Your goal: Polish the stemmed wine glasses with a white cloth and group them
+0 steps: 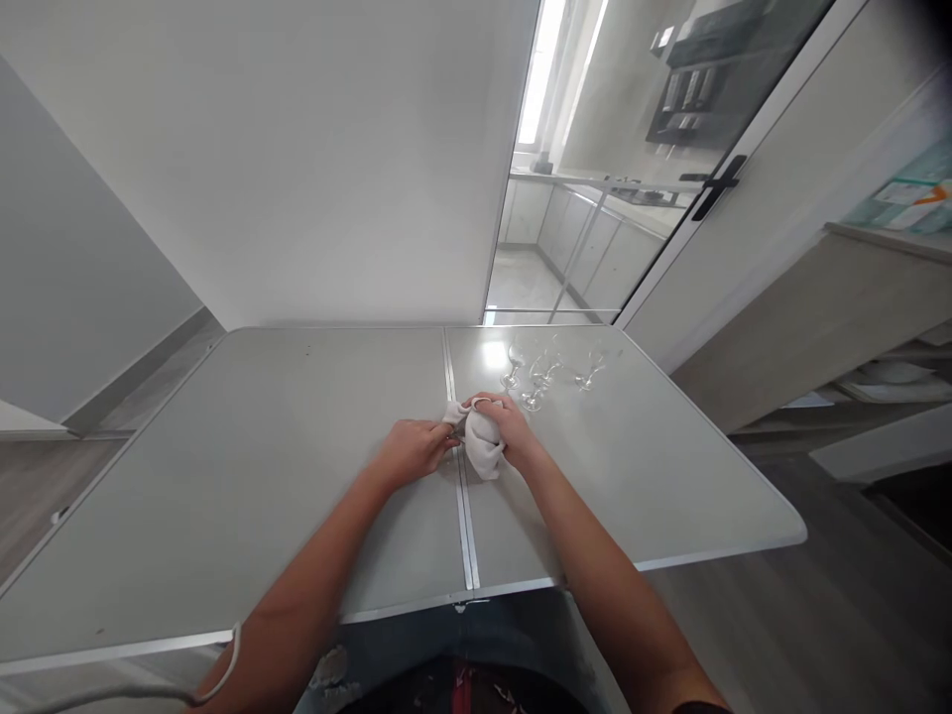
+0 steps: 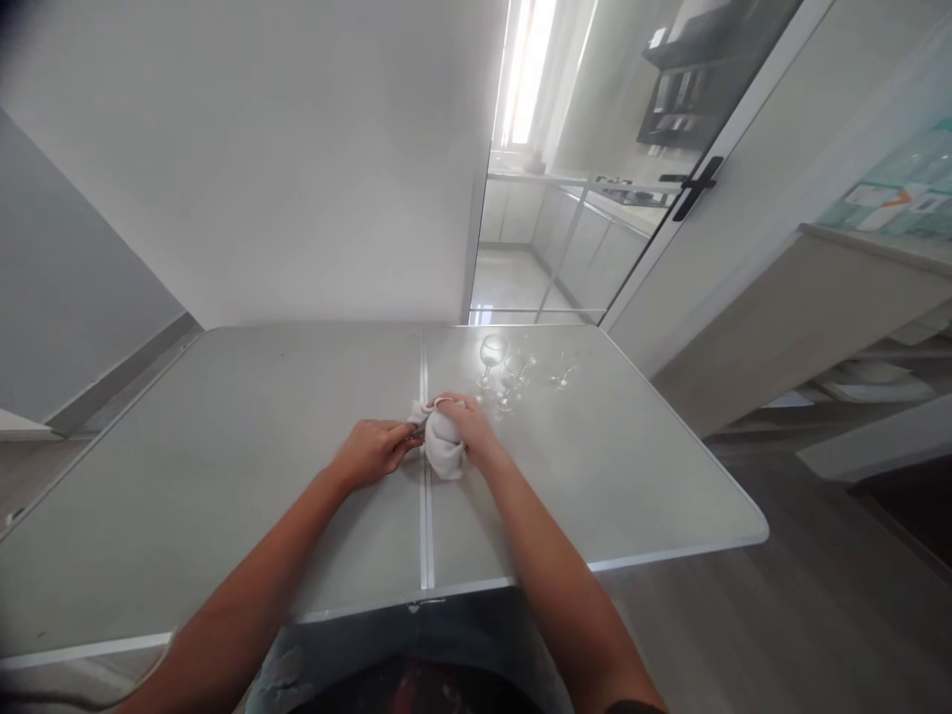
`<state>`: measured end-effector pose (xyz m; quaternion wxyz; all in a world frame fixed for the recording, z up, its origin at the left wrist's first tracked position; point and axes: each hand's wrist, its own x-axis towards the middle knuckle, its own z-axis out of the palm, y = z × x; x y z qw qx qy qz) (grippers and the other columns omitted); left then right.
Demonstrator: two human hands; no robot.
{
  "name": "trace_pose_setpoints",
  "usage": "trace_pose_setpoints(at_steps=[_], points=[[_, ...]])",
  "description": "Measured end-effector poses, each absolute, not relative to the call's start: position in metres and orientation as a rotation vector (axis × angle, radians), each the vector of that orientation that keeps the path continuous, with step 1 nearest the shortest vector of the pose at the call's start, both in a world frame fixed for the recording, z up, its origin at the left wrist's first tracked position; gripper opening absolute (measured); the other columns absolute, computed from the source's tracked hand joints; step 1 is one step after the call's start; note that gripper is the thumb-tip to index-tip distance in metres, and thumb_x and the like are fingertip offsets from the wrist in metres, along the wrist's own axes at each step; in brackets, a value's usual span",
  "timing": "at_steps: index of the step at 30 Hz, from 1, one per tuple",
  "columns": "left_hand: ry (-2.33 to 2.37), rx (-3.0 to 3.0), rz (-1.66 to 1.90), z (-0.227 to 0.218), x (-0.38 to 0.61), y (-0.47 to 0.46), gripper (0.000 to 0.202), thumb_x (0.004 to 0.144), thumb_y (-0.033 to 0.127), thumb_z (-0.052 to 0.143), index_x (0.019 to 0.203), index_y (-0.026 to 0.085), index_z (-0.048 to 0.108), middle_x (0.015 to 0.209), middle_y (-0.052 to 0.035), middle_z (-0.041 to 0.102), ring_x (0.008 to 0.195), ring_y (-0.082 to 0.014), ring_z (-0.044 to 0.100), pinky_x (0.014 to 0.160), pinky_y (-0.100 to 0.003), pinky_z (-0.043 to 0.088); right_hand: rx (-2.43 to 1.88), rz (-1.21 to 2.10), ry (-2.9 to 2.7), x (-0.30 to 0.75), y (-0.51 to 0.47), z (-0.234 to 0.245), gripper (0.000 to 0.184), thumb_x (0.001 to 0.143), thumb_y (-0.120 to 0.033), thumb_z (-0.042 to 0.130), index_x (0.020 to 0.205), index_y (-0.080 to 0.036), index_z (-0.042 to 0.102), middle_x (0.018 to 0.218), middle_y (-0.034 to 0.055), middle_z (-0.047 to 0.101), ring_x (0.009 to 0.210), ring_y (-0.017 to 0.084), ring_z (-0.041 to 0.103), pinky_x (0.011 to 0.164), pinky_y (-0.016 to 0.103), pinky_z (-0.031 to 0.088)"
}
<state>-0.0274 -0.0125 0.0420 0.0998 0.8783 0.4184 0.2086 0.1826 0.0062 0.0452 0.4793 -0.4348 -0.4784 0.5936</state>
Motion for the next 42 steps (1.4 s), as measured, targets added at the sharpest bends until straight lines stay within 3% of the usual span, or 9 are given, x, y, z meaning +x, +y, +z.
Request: trace_pose_setpoints(at_steps=[10, 16, 19, 22, 27, 32, 37, 40, 42], points=[[1.035, 1.716, 0.972, 0.028, -0.003, -0.011, 0.037, 0.094, 0.043, 0.054, 0.068, 0.016, 0.058, 0.058, -0.0002, 0.06, 0.054, -0.0122, 0.05, 0.057, -0.024, 0.038, -0.755, 1.62, -0.73, 0.156, -0.002, 0.039, 0.055, 0.084, -0.074, 0.057, 0.095, -0.021, 0.065, 0.078, 0.0048, 0.067, 0.074, 0.022, 0.063, 0.057, 0.03, 0.05], [0.951, 1.587, 1.019, 0.015, 0.008, -0.008, 0.019, 0.084, 0.03, 0.057, 0.081, 0.015, 0.068, 0.071, -0.0017, 0.067, 0.068, -0.0159, 0.059, 0.066, -0.026, 0.047, -0.73, 1.433, -0.817, 0.14, -0.005, 0.023, 0.045, 0.086, -0.068, 0.063, 0.084, -0.023, 0.061, 0.064, -0.0021, 0.053, 0.061, 0.015, 0.052, 0.054, 0.026, 0.046], [1.056, 1.569, 1.058, 0.013, 0.004, -0.011, 0.02, 0.082, 0.031, 0.057, 0.072, 0.015, 0.065, 0.065, -0.0011, 0.064, 0.062, -0.0145, 0.055, 0.06, -0.025, 0.045, -0.742, 1.259, -1.125, 0.139, -0.008, 0.023, 0.037, 0.089, -0.058, 0.065, 0.104, -0.024, 0.064, 0.081, -0.0002, 0.061, 0.079, 0.017, 0.058, 0.075, 0.028, 0.051], [1.215, 1.635, 1.005, 0.015, -0.005, -0.014, 0.022, 0.079, 0.033, 0.06, 0.065, 0.016, 0.062, 0.06, -0.0016, 0.061, 0.055, -0.0142, 0.052, 0.054, -0.025, 0.039, -0.753, 1.128, -1.393, 0.141, -0.008, 0.025, 0.043, 0.09, -0.049, 0.068, 0.124, -0.024, 0.059, 0.105, 0.0041, 0.065, 0.099, 0.02, 0.059, 0.094, 0.032, 0.047], [1.659, 2.024, 0.764, 0.027, -0.016, -0.009, 0.021, 0.071, 0.026, 0.067, 0.054, 0.017, 0.061, 0.055, -0.0054, 0.059, 0.055, -0.0187, 0.055, 0.057, -0.028, 0.033, -0.836, 1.246, -1.385, 0.147, -0.002, 0.022, 0.037, 0.091, -0.05, 0.066, 0.111, -0.019, 0.064, 0.095, 0.0039, 0.067, 0.086, 0.018, 0.058, 0.08, 0.028, 0.048], [1.372, 1.978, 0.969, 0.026, -0.012, -0.007, 0.021, 0.079, 0.025, 0.062, 0.06, 0.016, 0.063, 0.058, -0.0019, 0.061, 0.056, -0.0152, 0.051, 0.058, -0.026, 0.034, -0.759, 1.474, -1.252, 0.149, 0.001, 0.02, 0.043, 0.083, -0.05, 0.074, 0.113, -0.021, 0.064, 0.094, 0.0024, 0.068, 0.085, 0.017, 0.06, 0.078, 0.027, 0.048], [1.091, 1.632, 1.305, 0.031, -0.013, -0.011, 0.037, 0.096, 0.04, 0.053, 0.068, 0.017, 0.06, 0.063, 0.0011, 0.055, 0.059, -0.0128, 0.05, 0.059, -0.025, 0.039, -0.882, 1.404, -1.116, 0.145, 0.004, 0.012, 0.037, 0.074, -0.047, 0.082, 0.092, -0.019, 0.067, 0.082, 0.0009, 0.066, 0.075, 0.015, 0.056, 0.068, 0.025, 0.046], [1.125, 1.413, 1.59, 0.034, -0.017, -0.007, 0.025, 0.091, 0.044, 0.065, 0.09, 0.019, 0.063, 0.084, -0.0013, 0.062, 0.077, -0.0143, 0.059, 0.07, -0.025, 0.046, -0.903, 1.561, -0.963, 0.144, 0.005, 0.008, 0.034, 0.07, -0.044, 0.083, 0.081, -0.017, 0.065, 0.069, -0.0004, 0.063, 0.062, 0.013, 0.053, 0.059, 0.024, 0.043], [1.026, 1.258, 1.591, 0.034, -0.018, -0.003, 0.036, 0.088, 0.049, 0.07, 0.11, 0.022, 0.063, 0.11, -0.0062, 0.065, 0.1, -0.0181, 0.063, 0.081, -0.027, 0.049, -0.859, 1.746, -0.893, 0.144, 0.003, 0.008, 0.03, 0.07, -0.04, 0.081, 0.077, -0.018, 0.063, 0.063, -0.0005, 0.061, 0.056, 0.013, 0.052, 0.054, 0.024, 0.042]])
